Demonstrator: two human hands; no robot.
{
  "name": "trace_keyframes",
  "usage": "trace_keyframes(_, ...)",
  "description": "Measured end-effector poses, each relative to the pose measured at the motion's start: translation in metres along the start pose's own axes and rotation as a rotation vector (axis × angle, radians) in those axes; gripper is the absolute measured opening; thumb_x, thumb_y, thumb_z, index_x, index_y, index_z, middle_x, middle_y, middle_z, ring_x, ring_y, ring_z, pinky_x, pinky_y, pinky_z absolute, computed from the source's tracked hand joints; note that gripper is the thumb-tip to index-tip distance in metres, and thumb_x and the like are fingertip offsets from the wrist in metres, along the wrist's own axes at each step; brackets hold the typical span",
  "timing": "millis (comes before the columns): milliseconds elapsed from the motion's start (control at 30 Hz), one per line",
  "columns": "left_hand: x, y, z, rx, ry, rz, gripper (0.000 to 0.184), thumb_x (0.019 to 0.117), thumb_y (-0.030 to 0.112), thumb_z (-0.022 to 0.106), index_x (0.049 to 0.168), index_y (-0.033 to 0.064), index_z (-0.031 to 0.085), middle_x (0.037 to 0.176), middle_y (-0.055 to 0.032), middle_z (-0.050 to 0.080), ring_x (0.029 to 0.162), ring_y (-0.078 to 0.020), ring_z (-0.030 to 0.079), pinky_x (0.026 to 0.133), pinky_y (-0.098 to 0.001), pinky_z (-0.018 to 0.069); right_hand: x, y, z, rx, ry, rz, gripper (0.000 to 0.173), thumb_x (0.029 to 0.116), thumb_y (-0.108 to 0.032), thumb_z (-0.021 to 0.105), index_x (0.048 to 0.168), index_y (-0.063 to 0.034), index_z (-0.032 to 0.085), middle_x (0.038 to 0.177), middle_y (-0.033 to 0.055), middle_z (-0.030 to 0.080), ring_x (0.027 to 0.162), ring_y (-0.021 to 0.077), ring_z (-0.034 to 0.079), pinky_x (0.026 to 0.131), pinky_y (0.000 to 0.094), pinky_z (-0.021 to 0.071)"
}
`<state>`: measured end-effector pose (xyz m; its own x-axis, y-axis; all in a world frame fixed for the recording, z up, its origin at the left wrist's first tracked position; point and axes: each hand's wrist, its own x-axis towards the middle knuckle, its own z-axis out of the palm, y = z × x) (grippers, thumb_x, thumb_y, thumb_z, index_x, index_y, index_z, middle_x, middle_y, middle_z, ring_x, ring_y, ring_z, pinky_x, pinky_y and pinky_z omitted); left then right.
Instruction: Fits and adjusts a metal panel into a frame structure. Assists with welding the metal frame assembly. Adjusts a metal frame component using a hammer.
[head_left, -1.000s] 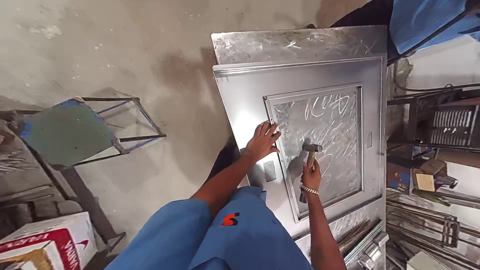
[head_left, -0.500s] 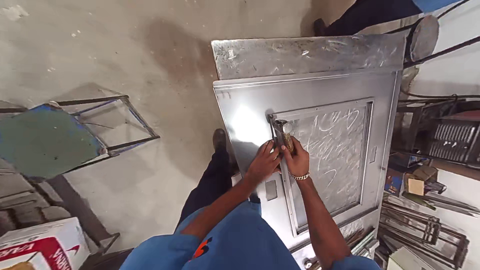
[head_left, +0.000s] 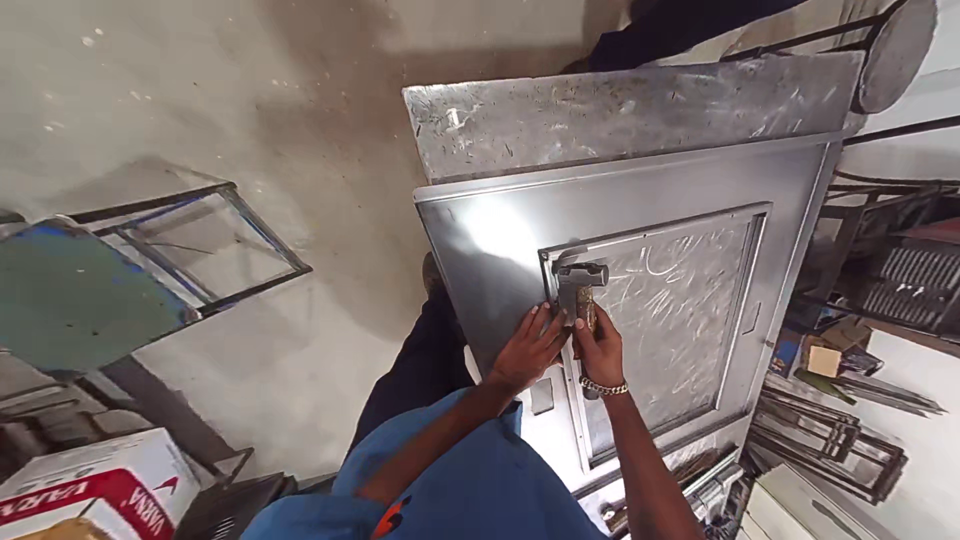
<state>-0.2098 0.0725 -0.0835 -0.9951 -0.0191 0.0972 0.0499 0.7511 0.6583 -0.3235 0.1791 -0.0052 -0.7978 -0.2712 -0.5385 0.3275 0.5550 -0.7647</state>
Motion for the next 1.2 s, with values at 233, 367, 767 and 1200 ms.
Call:
trace_keyframes(233,-0.001,0.000,0.000,0.001,0.007,-0.001,0.050,0.1022,0.051,0.055,0.137,0.0160,0.064,0.158,-0.0131,0.047,0.148,-0.0418,0.039,0.122,-0.0567,0.0289,0.000,0.000,0.005,0.070,-0.031,0.046,0.047,0.1016,-0.015,0.061,0.142,0.0075,0.050,0.080,0.0046,0.067,0.051,0.0086,0.056,0.046,0.0257,0.0521)
trace_keyframes(367,-0.001,0.001,0.000,0.008,0.004,0.003,0.049,0.1024,0.051,0.054,0.136,0.0169,0.065,0.159,-0.0138,0.046,0.148,-0.0424,0.039,0.122,-0.0575,0.0285,-0.004,0.001,0.010,0.090,0.003,0.052,0.046,0.1022,-0.015,0.060,0.141,0.0078,0.050,0.077,0.0045,0.066,0.050,0.0087,0.056,0.045,0.0259,0.0520)
trace_keyframes(767,-0.003,0.003,-0.001,0.008,-0.005,-0.012,0.053,0.0967,0.057,0.061,0.132,0.0181,0.068,0.155,-0.0130,0.051,0.149,-0.0411,0.037,0.124,-0.0582,0.0255,0.015,0.007,0.013,-0.610,0.085,-0.294,0.054,0.1023,-0.042,0.060,0.143,-0.0061,0.060,0.105,0.0106,0.077,0.092,0.0216,0.075,0.083,0.0472,0.0619)
trace_keyframes(1200,-0.001,0.011,-0.006,0.119,-0.145,-0.071,0.069,0.0917,0.070,0.058,0.137,0.0184,0.064,0.160,-0.0132,0.043,0.155,-0.0397,0.025,0.126,-0.0597,0.0179,0.008,-0.026,0.002,-0.822,-0.047,-0.069,0.061,0.1041,-0.051,0.055,0.159,-0.0306,0.039,0.105,0.0186,0.075,0.096,0.0395,0.072,0.087,0.0616,0.0558)
